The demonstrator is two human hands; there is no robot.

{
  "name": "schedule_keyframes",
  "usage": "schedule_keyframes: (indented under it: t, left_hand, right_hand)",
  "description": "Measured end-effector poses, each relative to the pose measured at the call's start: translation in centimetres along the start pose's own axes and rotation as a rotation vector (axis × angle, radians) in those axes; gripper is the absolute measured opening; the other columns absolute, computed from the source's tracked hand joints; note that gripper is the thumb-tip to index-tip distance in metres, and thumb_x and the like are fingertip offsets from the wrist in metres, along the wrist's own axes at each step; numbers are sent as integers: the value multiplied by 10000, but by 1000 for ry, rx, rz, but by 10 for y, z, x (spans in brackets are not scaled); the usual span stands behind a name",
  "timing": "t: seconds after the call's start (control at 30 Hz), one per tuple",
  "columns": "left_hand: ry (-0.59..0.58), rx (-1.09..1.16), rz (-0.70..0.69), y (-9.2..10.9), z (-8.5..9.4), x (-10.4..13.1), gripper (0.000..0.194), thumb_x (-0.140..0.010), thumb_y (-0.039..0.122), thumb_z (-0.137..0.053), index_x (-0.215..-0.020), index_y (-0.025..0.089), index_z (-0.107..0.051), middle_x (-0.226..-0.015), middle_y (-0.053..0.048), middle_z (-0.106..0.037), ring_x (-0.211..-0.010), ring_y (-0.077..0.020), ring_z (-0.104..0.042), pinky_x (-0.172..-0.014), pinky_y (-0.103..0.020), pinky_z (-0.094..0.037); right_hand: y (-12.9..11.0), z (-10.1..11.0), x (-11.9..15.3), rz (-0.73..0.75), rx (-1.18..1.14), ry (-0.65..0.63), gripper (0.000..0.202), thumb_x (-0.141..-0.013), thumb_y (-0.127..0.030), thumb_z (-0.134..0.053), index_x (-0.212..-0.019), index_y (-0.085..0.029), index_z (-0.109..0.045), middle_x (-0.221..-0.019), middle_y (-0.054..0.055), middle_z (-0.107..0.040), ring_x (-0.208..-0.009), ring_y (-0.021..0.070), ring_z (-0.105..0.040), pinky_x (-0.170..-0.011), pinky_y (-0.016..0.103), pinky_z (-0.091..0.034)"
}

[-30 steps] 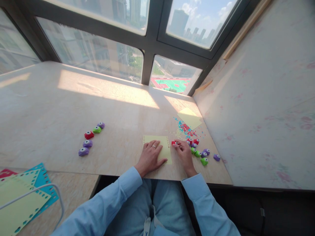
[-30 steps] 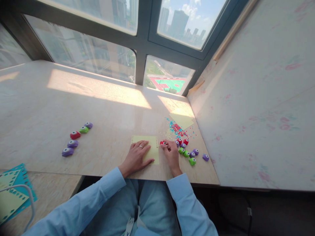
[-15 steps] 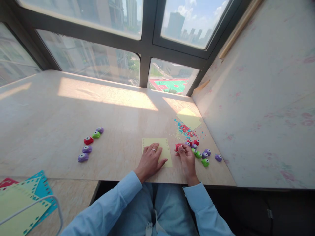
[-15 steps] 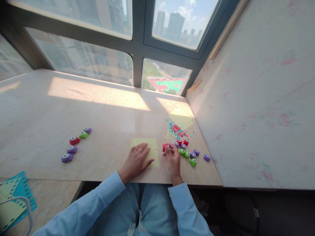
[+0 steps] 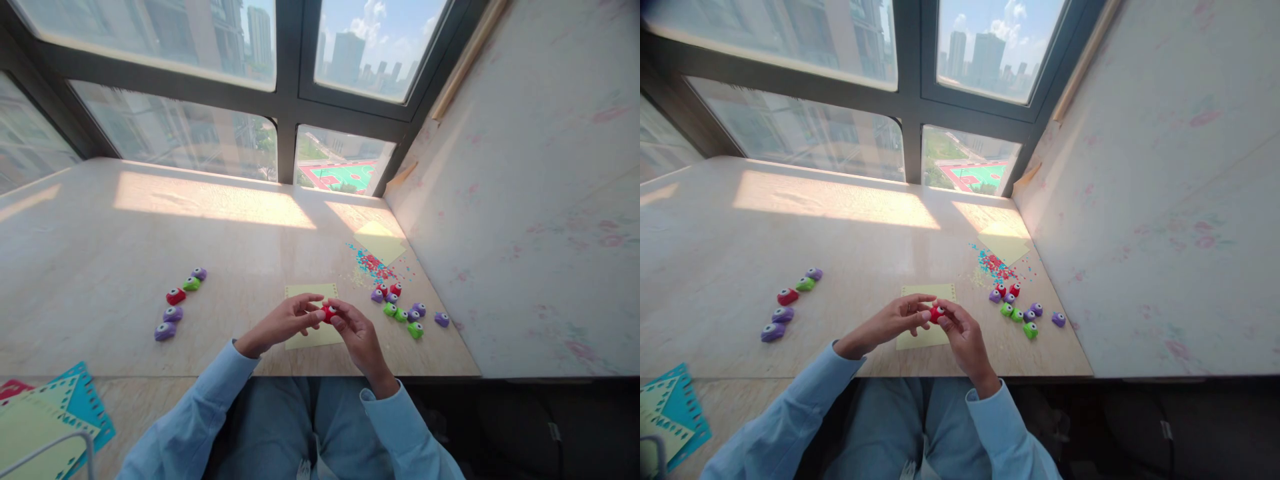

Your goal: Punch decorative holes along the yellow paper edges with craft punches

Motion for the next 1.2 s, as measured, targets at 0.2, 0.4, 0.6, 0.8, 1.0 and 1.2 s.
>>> schedule_keyframes:
  t: [0.2,0.4,0.6,0.8,1.0,1.2]
  left_hand:
    - [-83,232,-23,7,3,6,513,-719,354,-795,-1161,146,-639,-922,-58,-694,-767,-133,-622,-716,-279,-489]
    - [9,79,-11,1,37,10,506,-673,307,-807,-1126,146,-649,-903,-64,-717,-840,-179,-661,-794,-335,-508]
    - [334,-428,-12,-6,88,20,258,-687,308,-706,-906,176,-679,-874,-46,-729,-862,-230,-676,-808,-359,-515]
    - [371,-839,-28,-5,90,22,166,-712,237,-625,-848,209,-716,-864,-37,-733,-867,-234,-652,-816,-343,-476]
    - [301,-907,-57,-11,86,18,177,-691,200,-664,-854,205,-734,-919,-56,-709,-884,-224,-636,-840,-338,-481]
    - [494,-990,-156,12,88,35,332,-725,328,-716,-1027,196,-681,-977,-76,-649,-939,-250,-602,-849,-370,-471]
  right_hand:
    - [-14,-23,-5,166,163,-82,238,-943,-338,-575,-1143,-319,-703,-1155,39,-702,-1069,205,-633,-946,374,-500]
    - [-15,-27,-4,174,214,-89,317,-954,-379,-542,-1245,-302,-641,-1264,57,-655,-1189,216,-580,-999,388,-466]
    - [7,6,3,4,232,155,356,-886,-464,-595,-1131,-222,-682,-1178,100,-689,-1028,242,-646,-882,388,-513]
    - [25,35,12,-155,117,288,430,-791,-489,-681,-1112,-203,-681,-1152,111,-701,-1024,257,-656,-869,398,-532]
    - [35,44,18,-223,75,297,442,-734,-485,-742,-1074,-206,-700,-1126,111,-714,-1115,284,-633,-919,422,-530]
    - [43,40,24,-280,8,295,543,-663,-472,-810,-1119,-207,-683,-1260,130,-664,-1241,304,-571,-1076,493,-426]
Point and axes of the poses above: each hand's wrist, its own x-axis away from the middle knuckle, its own z-axis out of the back of the hand, y = z × x, the point moved 5 cm from there along -x, towards the middle knuckle
